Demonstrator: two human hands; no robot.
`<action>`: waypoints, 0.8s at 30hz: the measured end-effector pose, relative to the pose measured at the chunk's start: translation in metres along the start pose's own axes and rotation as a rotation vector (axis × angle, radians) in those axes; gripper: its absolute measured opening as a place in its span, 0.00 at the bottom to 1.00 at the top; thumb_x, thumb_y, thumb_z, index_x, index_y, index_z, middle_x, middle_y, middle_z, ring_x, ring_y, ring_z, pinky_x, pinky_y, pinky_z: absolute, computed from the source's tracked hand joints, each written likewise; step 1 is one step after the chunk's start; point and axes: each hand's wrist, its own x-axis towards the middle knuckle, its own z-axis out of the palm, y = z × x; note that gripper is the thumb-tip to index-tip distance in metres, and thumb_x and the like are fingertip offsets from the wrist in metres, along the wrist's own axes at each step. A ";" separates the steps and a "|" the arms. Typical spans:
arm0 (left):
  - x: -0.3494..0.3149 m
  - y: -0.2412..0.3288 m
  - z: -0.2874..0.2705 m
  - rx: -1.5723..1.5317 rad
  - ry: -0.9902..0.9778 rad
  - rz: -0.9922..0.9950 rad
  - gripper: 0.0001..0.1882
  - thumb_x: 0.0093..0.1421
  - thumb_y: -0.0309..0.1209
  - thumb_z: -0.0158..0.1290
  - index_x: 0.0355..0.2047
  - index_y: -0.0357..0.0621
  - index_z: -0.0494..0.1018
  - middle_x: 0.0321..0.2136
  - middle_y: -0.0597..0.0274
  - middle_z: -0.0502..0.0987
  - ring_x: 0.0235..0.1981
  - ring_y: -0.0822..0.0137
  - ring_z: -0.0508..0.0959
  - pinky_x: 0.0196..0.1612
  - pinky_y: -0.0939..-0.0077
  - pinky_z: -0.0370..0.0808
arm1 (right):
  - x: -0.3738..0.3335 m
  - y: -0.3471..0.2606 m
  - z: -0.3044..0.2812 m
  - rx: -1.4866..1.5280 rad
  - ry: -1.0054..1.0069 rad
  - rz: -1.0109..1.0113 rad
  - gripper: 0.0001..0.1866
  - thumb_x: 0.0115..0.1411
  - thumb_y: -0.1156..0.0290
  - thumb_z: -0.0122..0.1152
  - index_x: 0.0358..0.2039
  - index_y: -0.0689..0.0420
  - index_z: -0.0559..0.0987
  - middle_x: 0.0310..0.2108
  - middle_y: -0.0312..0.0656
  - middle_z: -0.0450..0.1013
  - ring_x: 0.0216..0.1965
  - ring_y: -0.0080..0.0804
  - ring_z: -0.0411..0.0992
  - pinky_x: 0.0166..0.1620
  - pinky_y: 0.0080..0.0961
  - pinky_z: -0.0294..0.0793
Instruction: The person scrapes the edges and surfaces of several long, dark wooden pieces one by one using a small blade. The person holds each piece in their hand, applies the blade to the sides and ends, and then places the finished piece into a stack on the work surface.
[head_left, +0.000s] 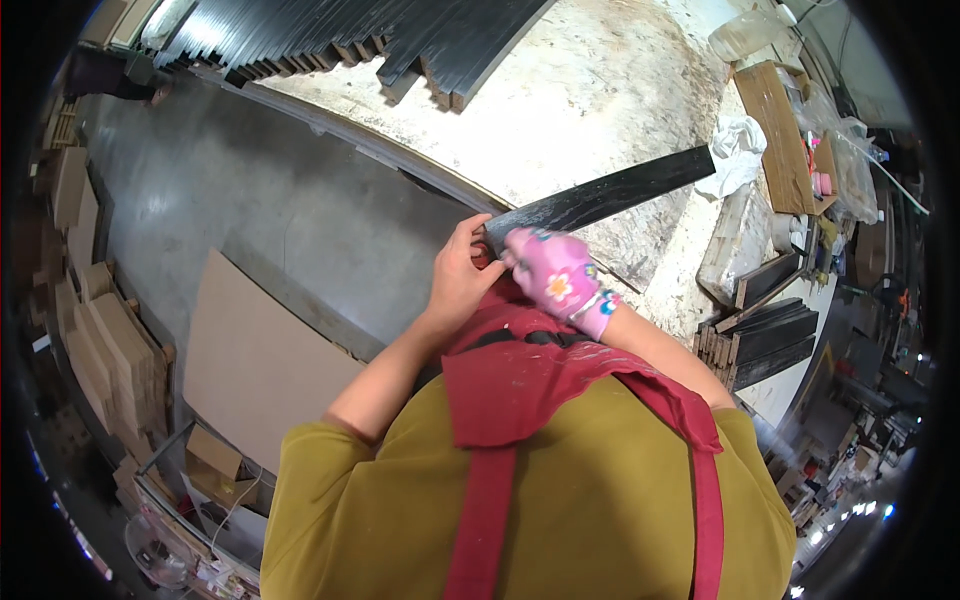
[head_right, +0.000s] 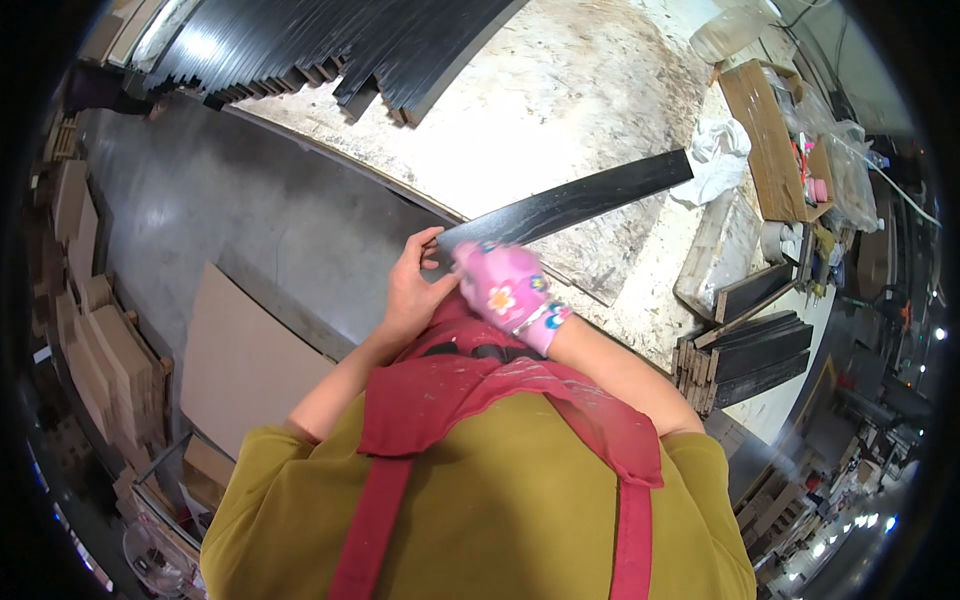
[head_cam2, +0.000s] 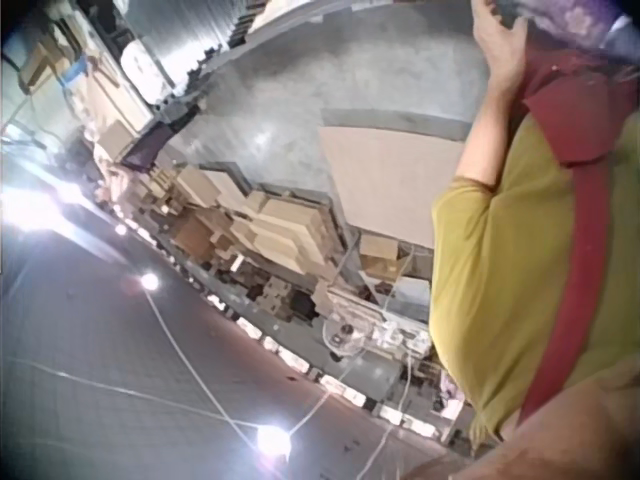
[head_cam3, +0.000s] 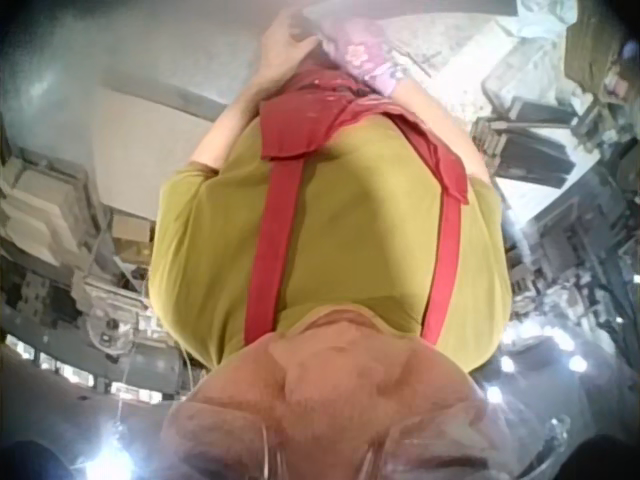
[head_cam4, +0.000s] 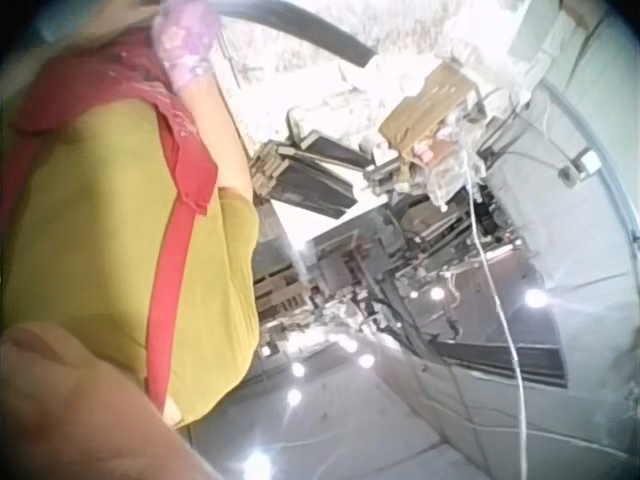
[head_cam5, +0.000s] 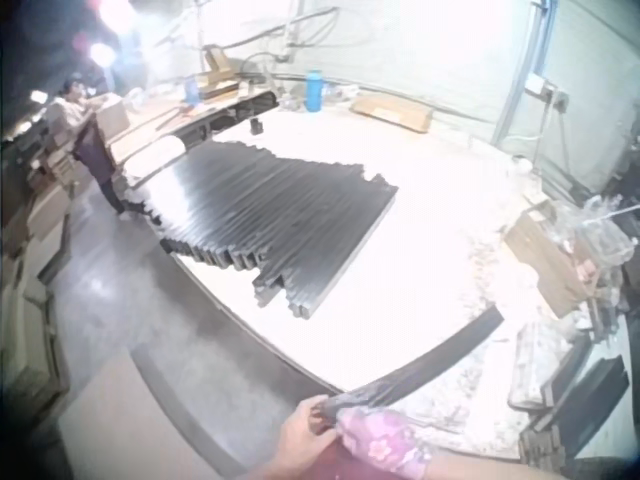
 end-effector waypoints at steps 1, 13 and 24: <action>0.001 -0.002 0.000 -0.033 -0.008 0.011 0.33 0.45 0.28 0.67 0.52 0.40 0.67 0.41 0.55 0.76 0.42 0.65 0.76 0.43 0.73 0.73 | 0.001 -0.006 -0.009 0.011 -0.114 0.021 0.04 0.53 0.72 0.56 0.30 0.55 0.72 0.25 0.45 0.73 0.28 0.49 0.73 0.31 0.40 0.73; -0.022 0.003 -0.033 0.243 -0.005 0.048 0.30 0.47 0.25 0.65 0.49 0.37 0.65 0.42 0.55 0.75 0.42 0.65 0.75 0.42 0.73 0.72 | -0.008 0.128 -0.073 -0.030 0.149 0.245 0.05 0.55 0.70 0.51 0.27 0.54 0.75 0.25 0.48 0.75 0.30 0.45 0.75 0.34 0.39 0.74; -0.020 0.010 -0.035 0.270 -0.022 0.013 0.32 0.45 0.24 0.67 0.50 0.37 0.65 0.40 0.55 0.75 0.38 0.65 0.75 0.41 0.73 0.73 | -0.022 0.247 -0.119 -0.309 0.339 0.540 0.11 0.60 0.62 0.50 0.35 0.55 0.75 0.29 0.53 0.75 0.33 0.53 0.74 0.36 0.41 0.73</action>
